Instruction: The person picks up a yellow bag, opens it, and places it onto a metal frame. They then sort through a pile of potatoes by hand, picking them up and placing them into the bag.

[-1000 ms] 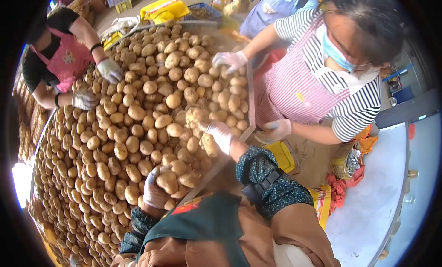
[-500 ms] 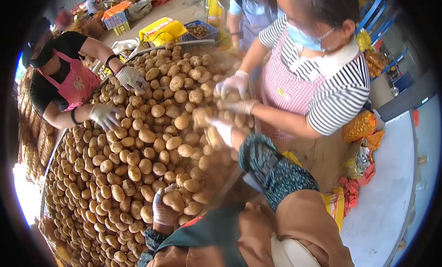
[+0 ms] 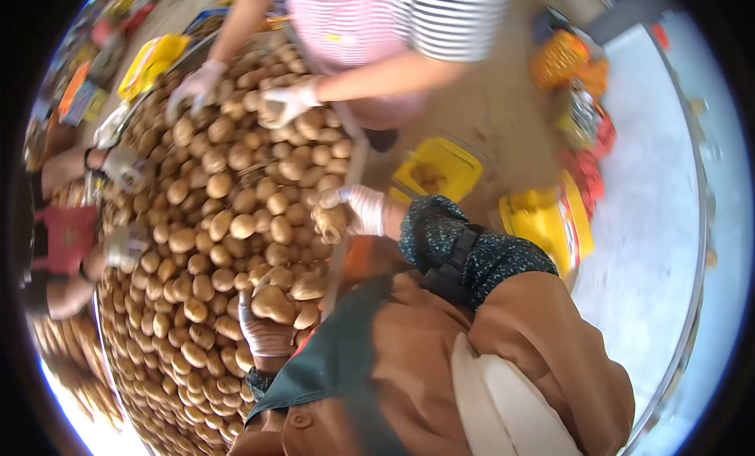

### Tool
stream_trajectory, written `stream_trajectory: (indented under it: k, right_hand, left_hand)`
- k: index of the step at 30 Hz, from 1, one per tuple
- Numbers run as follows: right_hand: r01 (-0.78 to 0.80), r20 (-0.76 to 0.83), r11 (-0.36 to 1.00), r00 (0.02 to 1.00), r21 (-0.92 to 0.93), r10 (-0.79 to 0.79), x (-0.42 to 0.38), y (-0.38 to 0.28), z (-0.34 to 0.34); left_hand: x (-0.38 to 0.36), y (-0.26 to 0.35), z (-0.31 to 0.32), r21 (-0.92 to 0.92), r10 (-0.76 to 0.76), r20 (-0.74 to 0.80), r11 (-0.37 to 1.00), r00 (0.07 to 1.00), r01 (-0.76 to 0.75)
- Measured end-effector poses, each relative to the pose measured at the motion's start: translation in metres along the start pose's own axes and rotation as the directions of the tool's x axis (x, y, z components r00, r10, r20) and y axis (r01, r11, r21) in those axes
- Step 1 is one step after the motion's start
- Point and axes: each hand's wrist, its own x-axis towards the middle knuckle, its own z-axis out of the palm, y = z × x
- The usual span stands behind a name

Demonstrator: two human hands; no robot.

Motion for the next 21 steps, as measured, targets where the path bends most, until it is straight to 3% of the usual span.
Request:
stream_trajectory:
  k: [2, 4, 5, 6, 7, 9, 11, 12, 13, 14, 15, 16, 17, 20, 21]
  right_hand:
    - [0.044, -0.197, 0.998, 0.980, 0.050, -0.033, -0.031, 0.006, -0.016]
    - [0.059, -0.194, 0.992, 0.980, 0.108, -0.037, -0.054, 0.006, -0.062]
    - [0.064, -0.191, 0.988, 0.981, 0.140, -0.036, -0.066, 0.009, -0.091]
    - [0.159, -0.205, 0.987, 0.965, -0.027, -0.162, -0.081, 0.015, -0.122]
    - [0.244, -0.207, 0.950, 0.936, -0.196, -0.284, -0.099, 0.022, -0.155]
    - [0.346, -0.213, 0.889, 0.884, -0.300, -0.416, -0.148, 0.034, -0.212]
    - [0.441, -0.450, 0.897, 0.796, -0.028, -0.405, -0.208, 0.044, -0.255]
    - [0.528, -0.642, 0.833, 0.699, 0.168, -0.314, -0.243, 0.052, -0.274]
    - [0.461, -0.625, 0.819, 0.541, -0.340, -0.564, -0.281, 0.072, -0.321]
    - [0.214, -0.545, 0.677, 0.447, -0.704, -0.709, -0.321, 0.095, -0.335]
    - [-0.127, -0.446, 0.430, 0.338, -0.894, -0.829, -0.360, 0.117, -0.347]
    - [-0.502, -0.386, 0.206, 0.285, -0.840, -0.877, -0.397, 0.122, -0.315]
    - [-0.523, -0.430, 0.253, 0.248, -0.814, -0.868, -0.423, 0.131, -0.299]
    - [-0.595, -0.532, 0.363, 0.131, -0.718, -0.837, -0.482, 0.182, -0.302]
    - [-0.206, -0.635, 0.621, 0.004, -0.756, -0.772, -0.488, 0.199, -0.316]
  left_hand:
    - [0.006, -0.002, -0.003, 0.099, -0.059, 0.056, 0.994, 0.997, 0.054]
    - [0.016, -0.009, 0.007, 0.169, -0.083, -0.075, 0.981, 0.994, 0.095]
    - [0.022, -0.019, 0.008, 0.280, -0.012, -0.092, 0.959, 0.996, 0.038]
    - [0.027, -0.029, 0.015, 0.390, 0.059, -0.098, 0.921, 0.993, -0.016]
    - [0.033, -0.035, 0.022, 0.394, -0.022, -0.071, 0.918, 0.997, 0.048]
    - [0.046, -0.046, 0.037, 0.401, -0.191, -0.027, 0.897, 0.981, 0.186]
    - [0.062, -0.062, 0.051, 0.273, -0.367, 0.031, 0.898, 0.930, 0.346]
    - [0.070, -0.075, 0.057, 0.204, -0.452, 0.062, 0.878, 0.890, 0.432]
    - [0.077, -0.091, 0.064, 0.386, -0.361, 0.022, 0.863, 0.932, 0.326]
    - [0.083, -0.100, 0.067, 0.410, -0.417, 0.016, 0.832, 0.909, 0.375]
    - [0.093, -0.106, 0.069, 0.432, -0.465, 0.015, 0.802, 0.885, 0.413]
    - [0.101, -0.113, 0.075, 0.451, -0.504, 0.015, 0.774, 0.864, 0.444]
    - [0.106, -0.123, 0.083, 0.478, -0.539, 0.058, 0.754, 0.840, 0.450]
    - [0.121, -0.152, 0.091, 0.404, -0.574, 0.001, 0.749, 0.819, 0.525]
    - [0.123, -0.161, 0.103, 0.473, -0.539, -0.089, 0.717, 0.838, 0.512]
